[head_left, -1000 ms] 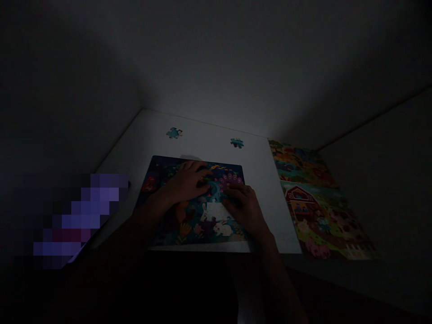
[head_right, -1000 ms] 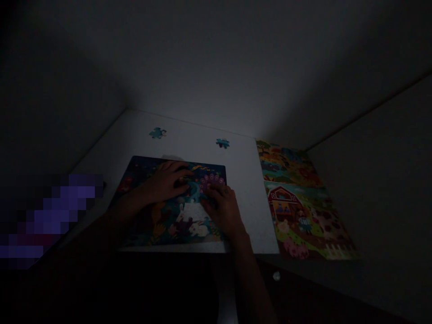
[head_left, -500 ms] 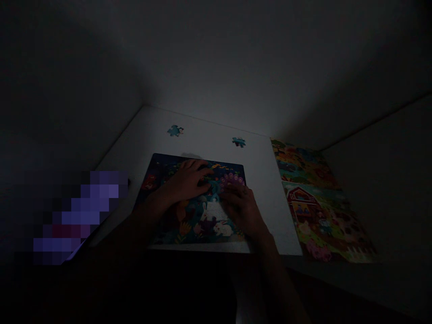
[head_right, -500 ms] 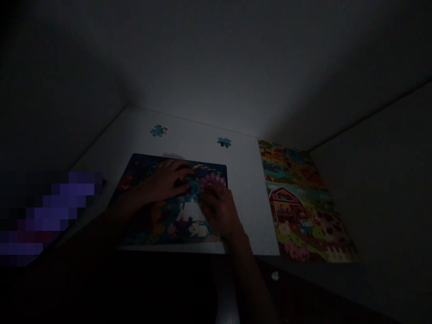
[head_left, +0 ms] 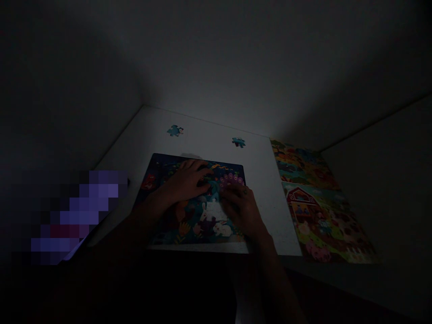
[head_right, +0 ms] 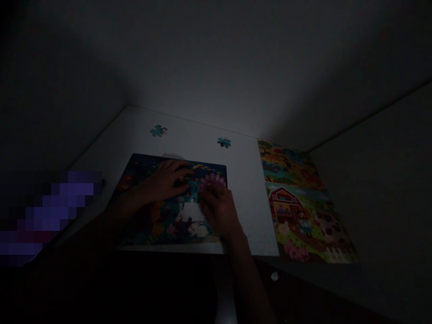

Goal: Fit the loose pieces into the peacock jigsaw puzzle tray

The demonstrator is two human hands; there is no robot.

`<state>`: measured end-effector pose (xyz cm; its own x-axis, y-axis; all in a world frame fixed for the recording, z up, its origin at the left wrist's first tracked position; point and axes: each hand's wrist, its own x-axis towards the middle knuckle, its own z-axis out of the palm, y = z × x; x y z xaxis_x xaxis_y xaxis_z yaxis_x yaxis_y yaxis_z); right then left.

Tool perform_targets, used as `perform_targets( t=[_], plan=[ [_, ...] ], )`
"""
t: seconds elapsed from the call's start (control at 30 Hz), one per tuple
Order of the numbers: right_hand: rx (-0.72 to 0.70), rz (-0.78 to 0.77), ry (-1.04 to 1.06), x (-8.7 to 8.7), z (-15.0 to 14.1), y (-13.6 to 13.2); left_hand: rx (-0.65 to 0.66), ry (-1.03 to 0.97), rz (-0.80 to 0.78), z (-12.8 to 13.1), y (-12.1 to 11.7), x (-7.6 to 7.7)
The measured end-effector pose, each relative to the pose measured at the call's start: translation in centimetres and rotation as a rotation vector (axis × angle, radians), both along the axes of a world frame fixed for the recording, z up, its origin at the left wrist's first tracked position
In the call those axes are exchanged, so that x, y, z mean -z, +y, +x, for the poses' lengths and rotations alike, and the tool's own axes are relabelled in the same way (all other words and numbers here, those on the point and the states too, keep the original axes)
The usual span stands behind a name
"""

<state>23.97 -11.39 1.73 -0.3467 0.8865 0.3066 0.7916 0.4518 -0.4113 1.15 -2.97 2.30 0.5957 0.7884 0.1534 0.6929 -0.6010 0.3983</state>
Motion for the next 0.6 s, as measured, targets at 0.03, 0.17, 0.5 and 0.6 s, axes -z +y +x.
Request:
perform_targets(
  t=[0.03, 0.17, 0.5, 0.6],
  plan=[
    [-0.006, 0.002, -0.007, -0.01, 0.02, -0.04, -0.002, -0.003, 0.004, -0.01, 0.00, 0.03],
    [-0.035, 0.003, -0.020, -0.08, -0.01, -0.19, -0.003, -0.009, 0.011, -0.04, 0.02, 0.29],
    [0.046, -0.001, 0.034, 0.05, 0.55, 0.07, -0.007, -0.009, -0.002, -0.05, 0.17, 0.51],
    [0.072, -0.009, 0.051, 0.00, 0.86, 0.13, -0.002, -0.008, -0.006, -0.06, 0.22, 0.46]
  ],
)
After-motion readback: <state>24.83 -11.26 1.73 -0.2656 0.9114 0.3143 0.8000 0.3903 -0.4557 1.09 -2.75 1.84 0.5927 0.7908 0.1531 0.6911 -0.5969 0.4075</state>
